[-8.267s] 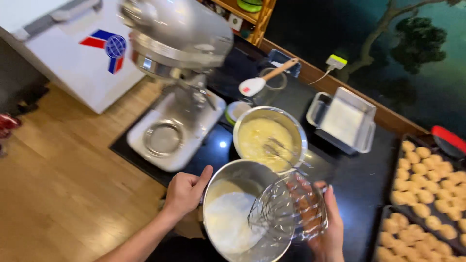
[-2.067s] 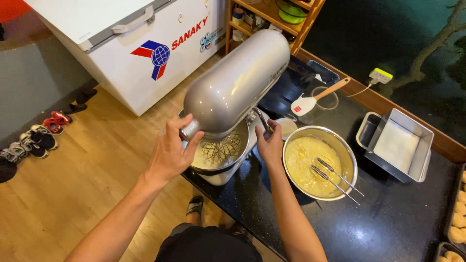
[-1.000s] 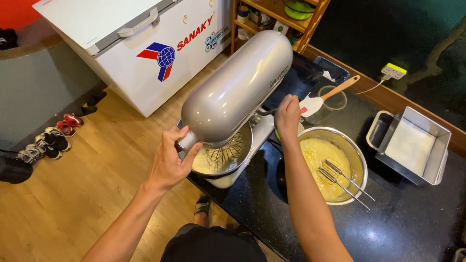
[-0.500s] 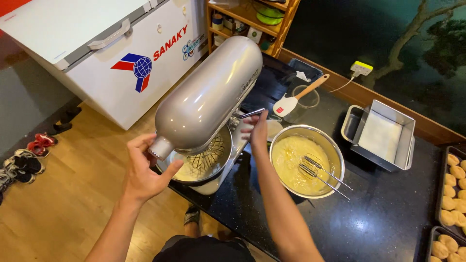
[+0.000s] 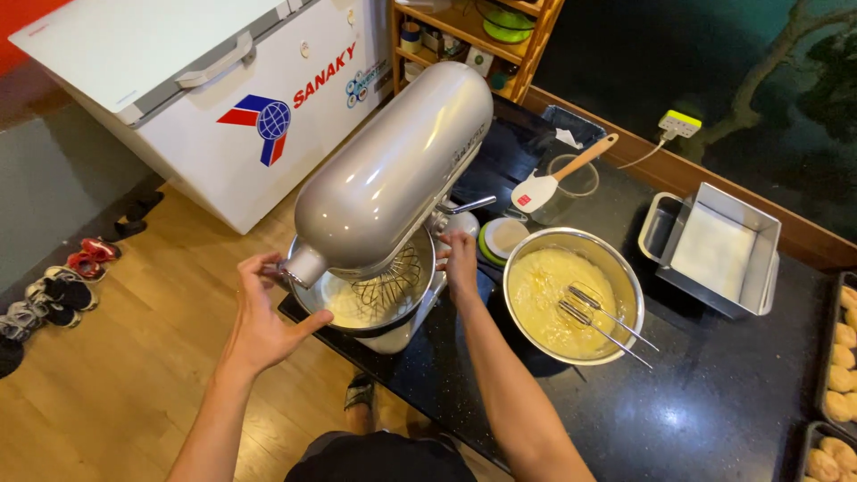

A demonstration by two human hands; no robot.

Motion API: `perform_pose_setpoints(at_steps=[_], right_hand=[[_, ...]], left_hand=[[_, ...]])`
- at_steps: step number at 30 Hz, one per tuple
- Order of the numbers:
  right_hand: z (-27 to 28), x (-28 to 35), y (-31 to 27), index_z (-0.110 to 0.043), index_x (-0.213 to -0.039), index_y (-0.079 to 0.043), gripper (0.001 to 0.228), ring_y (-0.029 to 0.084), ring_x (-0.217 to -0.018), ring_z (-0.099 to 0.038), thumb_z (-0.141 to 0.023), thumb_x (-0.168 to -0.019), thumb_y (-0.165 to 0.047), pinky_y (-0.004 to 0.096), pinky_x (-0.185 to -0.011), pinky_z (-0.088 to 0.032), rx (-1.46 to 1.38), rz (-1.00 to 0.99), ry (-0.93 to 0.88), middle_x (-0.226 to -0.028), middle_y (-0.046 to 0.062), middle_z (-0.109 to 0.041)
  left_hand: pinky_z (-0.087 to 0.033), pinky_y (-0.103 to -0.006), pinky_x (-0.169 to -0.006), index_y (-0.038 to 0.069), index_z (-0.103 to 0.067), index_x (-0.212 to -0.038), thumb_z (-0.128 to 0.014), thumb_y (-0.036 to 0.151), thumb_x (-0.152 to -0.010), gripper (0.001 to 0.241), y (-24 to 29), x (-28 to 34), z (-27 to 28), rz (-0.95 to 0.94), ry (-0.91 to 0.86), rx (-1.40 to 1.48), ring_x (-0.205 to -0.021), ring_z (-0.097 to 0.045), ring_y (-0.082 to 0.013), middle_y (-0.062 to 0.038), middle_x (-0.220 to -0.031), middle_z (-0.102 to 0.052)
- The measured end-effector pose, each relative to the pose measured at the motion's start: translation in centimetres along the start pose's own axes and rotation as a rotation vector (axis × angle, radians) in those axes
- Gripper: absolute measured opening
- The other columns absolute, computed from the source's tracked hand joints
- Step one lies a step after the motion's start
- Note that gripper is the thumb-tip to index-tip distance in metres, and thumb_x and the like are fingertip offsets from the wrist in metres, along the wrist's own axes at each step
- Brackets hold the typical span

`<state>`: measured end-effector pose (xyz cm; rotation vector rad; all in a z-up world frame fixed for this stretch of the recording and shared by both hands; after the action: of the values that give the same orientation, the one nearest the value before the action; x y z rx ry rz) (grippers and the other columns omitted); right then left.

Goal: Cleaning a bowl, pouring liquid ingredients, and setting up a stand mixer to mix batter or cream.

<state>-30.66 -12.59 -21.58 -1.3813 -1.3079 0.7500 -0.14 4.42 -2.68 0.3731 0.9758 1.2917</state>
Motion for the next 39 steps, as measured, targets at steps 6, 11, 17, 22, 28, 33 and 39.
perform_pose_setpoints(at_steps=[6, 11, 17, 22, 28, 33, 39], right_hand=[[0.3, 0.1, -3.8, -0.053, -0.130, -0.004, 0.045, 0.020, -0.082, -0.069, -0.061, -0.101, -0.037, 0.035, -0.073, -0.054, 0.600, 0.408, -0.054, -0.101, 0.016, -0.072], [-1.8, 1.9, -6.7, -0.053, -0.125, -0.002, 0.042, 0.034, -0.078, -0.070, -0.057, -0.099, -0.034, 0.042, -0.072, -0.054, 0.741, 0.383, -0.123, -0.098, 0.021, -0.072], [-1.8, 0.6, -5.7, -0.056, -0.119, 0.001, 0.035, 0.046, -0.098, -0.067, -0.048, -0.107, -0.031, 0.049, -0.083, -0.052, 0.824, 0.526, -0.117, -0.107, 0.028, -0.069], [-1.2, -1.9, -2.9, -0.058, -0.115, -0.001, 0.039, 0.046, -0.103, -0.066, -0.042, -0.109, -0.036, 0.050, -0.089, -0.051, 0.812, 0.464, -0.112, -0.107, 0.028, -0.070], [0.2, -6.2, 1.2, -0.060, -0.125, -0.007, 0.048, 0.048, -0.109, -0.063, -0.032, -0.108, -0.042, 0.050, -0.094, -0.049, 0.781, 0.427, -0.095, -0.114, 0.029, -0.068], [-0.5, -6.4, 0.9, -0.065, -0.119, -0.008, 0.057, 0.026, -0.081, -0.067, -0.030, -0.105, -0.051, 0.038, -0.076, -0.055, 0.538, 0.158, -0.220, -0.096, 0.014, -0.072], [-0.4, -6.1, 0.1, -0.058, -0.081, -0.006, 0.069, 0.013, -0.045, -0.046, -0.027, -0.102, -0.064, 0.031, -0.041, -0.037, 0.443, -0.221, -0.201, -0.062, 0.003, -0.054]], left_hand=[[-0.025, -0.0533, -0.121, -0.005, -0.020, -0.154, -0.093, 0.063, -0.044, 0.149, 2.3, -1.2, -1.3, -0.134, -0.056, -0.116, -0.147, -0.028, -0.0441, -0.030, -0.158, -0.025], [-0.020, -0.0549, -0.121, -0.004, -0.016, -0.157, -0.095, 0.065, -0.040, 0.157, 1.5, -1.2, -2.1, 0.006, -0.171, -0.190, -0.150, -0.020, -0.0448, -0.028, -0.161, -0.020], [-0.022, -0.0527, -0.121, -0.010, -0.014, -0.156, -0.093, 0.068, -0.039, 0.161, 1.0, -0.9, -2.4, 0.026, -0.127, -0.172, -0.150, -0.024, -0.0425, -0.028, -0.161, -0.023], [-0.023, -0.0518, -0.122, -0.007, -0.019, -0.156, -0.094, 0.066, -0.038, 0.158, 1.2, -1.1, -2.3, 0.007, -0.114, -0.176, -0.150, -0.024, -0.0407, -0.026, -0.161, -0.026], [-0.022, -0.0516, -0.121, -0.005, -0.019, -0.156, -0.094, 0.065, -0.036, 0.158, 1.5, -1.2, -2.3, 0.049, -0.139, -0.151, -0.149, -0.023, -0.0387, -0.022, -0.161, -0.024], [-0.022, -0.0521, -0.121, -0.005, -0.019, -0.157, -0.093, 0.067, -0.039, 0.158, 1.2, -0.9, -2.4, 0.020, -0.125, -0.158, -0.150, -0.023, -0.0396, -0.022, -0.162, -0.023], [-0.022, -0.0518, -0.120, -0.005, -0.018, -0.157, -0.093, 0.069, -0.038, 0.159, 1.0, -0.9, -2.5, 0.036, -0.122, -0.167, -0.149, -0.023, -0.0402, -0.022, -0.162, -0.024]])
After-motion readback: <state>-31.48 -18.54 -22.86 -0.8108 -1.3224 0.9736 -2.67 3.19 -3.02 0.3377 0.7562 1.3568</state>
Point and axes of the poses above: each hand's wrist, its own x-axis away from the middle knuckle, its own z-axis out of the back of the hand, y = z × x, the point moved 3 cm from there along -x, towards the middle knuckle
